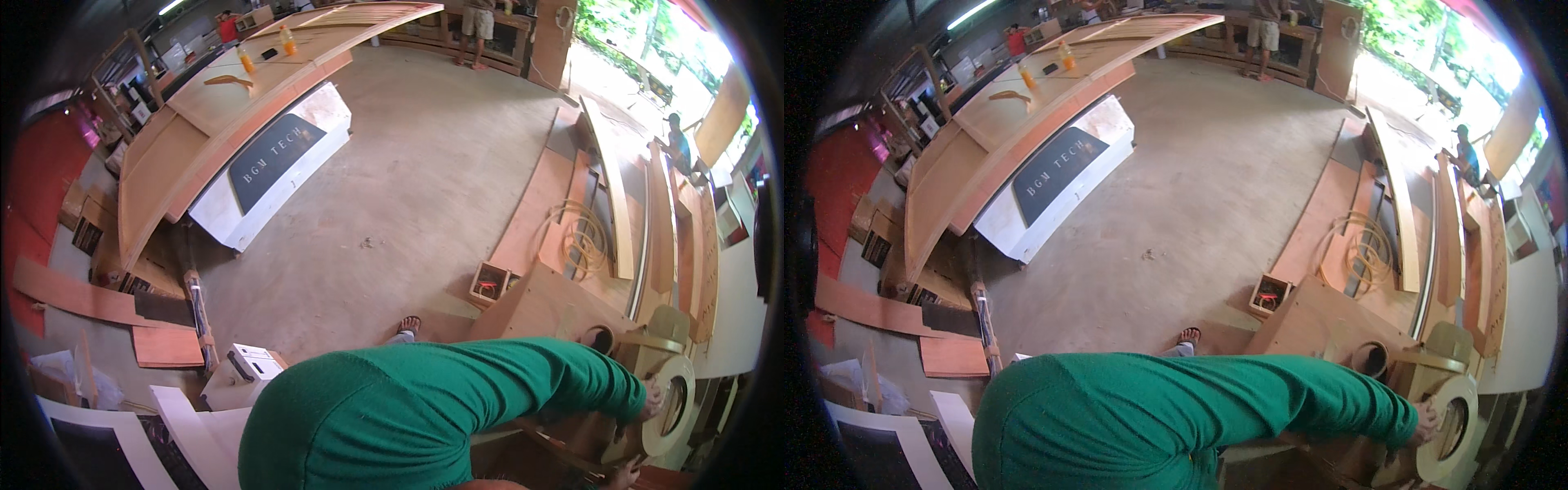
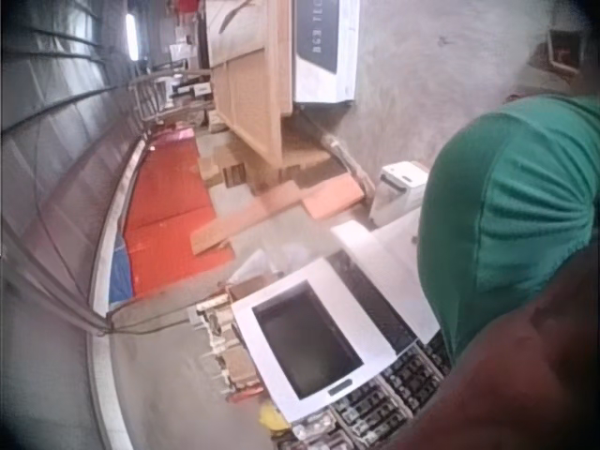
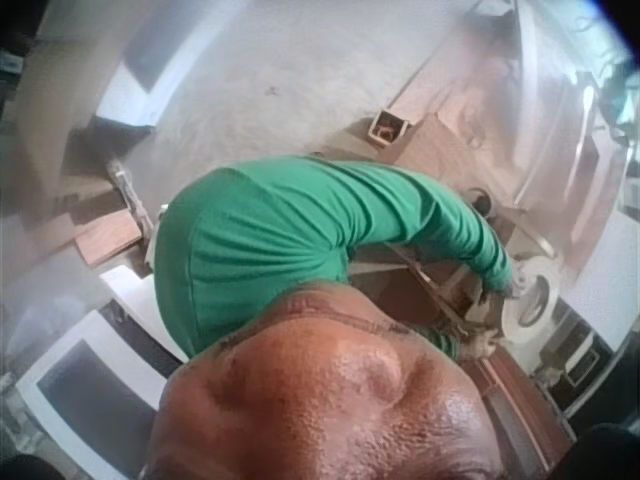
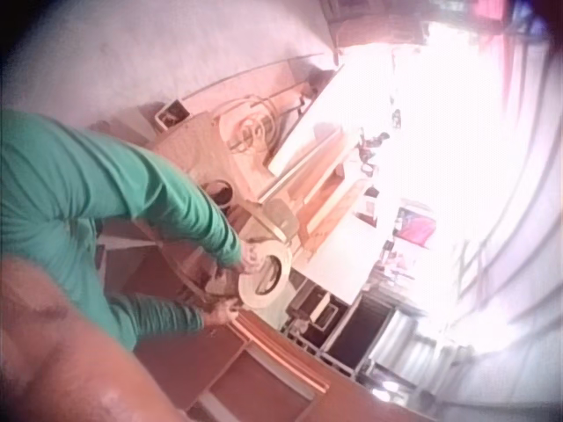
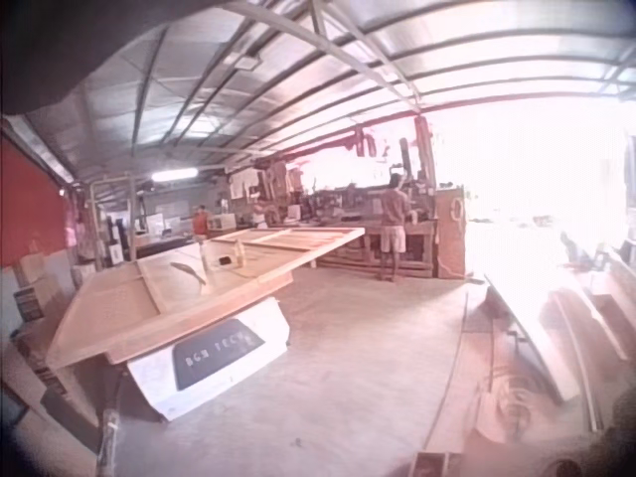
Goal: The person handles a long strip of thin wood veneer, bends it to check flexibility, and cuts it to length using a utility knife. They then place the cut piece on a large wooden panel and handle a roll of veneer tape.
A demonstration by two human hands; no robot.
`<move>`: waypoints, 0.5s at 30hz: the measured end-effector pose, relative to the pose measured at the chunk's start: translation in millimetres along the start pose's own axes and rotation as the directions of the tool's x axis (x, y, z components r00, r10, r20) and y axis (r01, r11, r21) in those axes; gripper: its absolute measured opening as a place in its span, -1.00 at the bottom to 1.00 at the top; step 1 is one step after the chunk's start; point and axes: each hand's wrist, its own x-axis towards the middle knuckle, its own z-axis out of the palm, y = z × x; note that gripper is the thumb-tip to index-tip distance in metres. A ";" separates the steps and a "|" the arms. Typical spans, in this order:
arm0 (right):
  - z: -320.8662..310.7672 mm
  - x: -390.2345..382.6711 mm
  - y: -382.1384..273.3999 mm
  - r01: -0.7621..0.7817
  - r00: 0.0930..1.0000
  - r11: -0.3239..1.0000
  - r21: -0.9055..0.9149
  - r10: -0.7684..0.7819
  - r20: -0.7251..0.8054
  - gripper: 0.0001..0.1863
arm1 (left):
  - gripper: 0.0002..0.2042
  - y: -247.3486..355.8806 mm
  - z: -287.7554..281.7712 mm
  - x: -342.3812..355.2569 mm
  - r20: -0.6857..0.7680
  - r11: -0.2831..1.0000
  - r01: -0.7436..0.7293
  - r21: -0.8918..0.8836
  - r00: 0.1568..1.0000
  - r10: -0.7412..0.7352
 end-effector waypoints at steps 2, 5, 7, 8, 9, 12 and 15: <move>-8.0 11.3 2.2 -0.001 1.000 1.000 0.017 0.001 0.008 -0.59 | -0.09 -13.5 23.4 19.0 0.000 0.999 0.030 0.039 1.000 -0.030; -6.6 21.9 9.9 -0.041 0.998 0.999 0.014 0.040 0.043 -0.55 | -0.45 -31.0 34.2 28.3 -0.155 0.990 0.068 0.120 0.987 -0.049; -12.1 26.3 20.9 -0.099 0.994 0.995 0.003 0.099 0.043 -0.53 | -0.66 -28.6 29.0 35.2 -0.117 0.993 0.035 0.113 0.993 -0.022; -12.6 29.9 26.9 -0.116 0.992 0.993 0.005 0.116 0.050 -0.51 | -0.67 -29.7 24.6 37.9 -0.023 0.996 -0.004 0.085 1.000 0.006; -14.3 31.3 27.7 -0.141 0.988 0.990 0.013 0.140 0.065 -0.50 | -0.68 -31.4 19.2 41.2 0.070 0.998 -0.034 0.054 0.997 0.031; -1.0 52.0 65.1 -0.103 0.977 0.990 0.095 0.083 0.196 -0.29 | -0.65 -38.0 14.1 48.0 0.086 0.972 -0.207 0.111 0.977 0.198; 2.7 41.4 52.8 -0.043 0.986 0.983 0.176 0.013 0.167 -0.40 | -0.64 -37.5 24.9 44.4 0.086 0.958 -0.274 0.079 0.960 0.267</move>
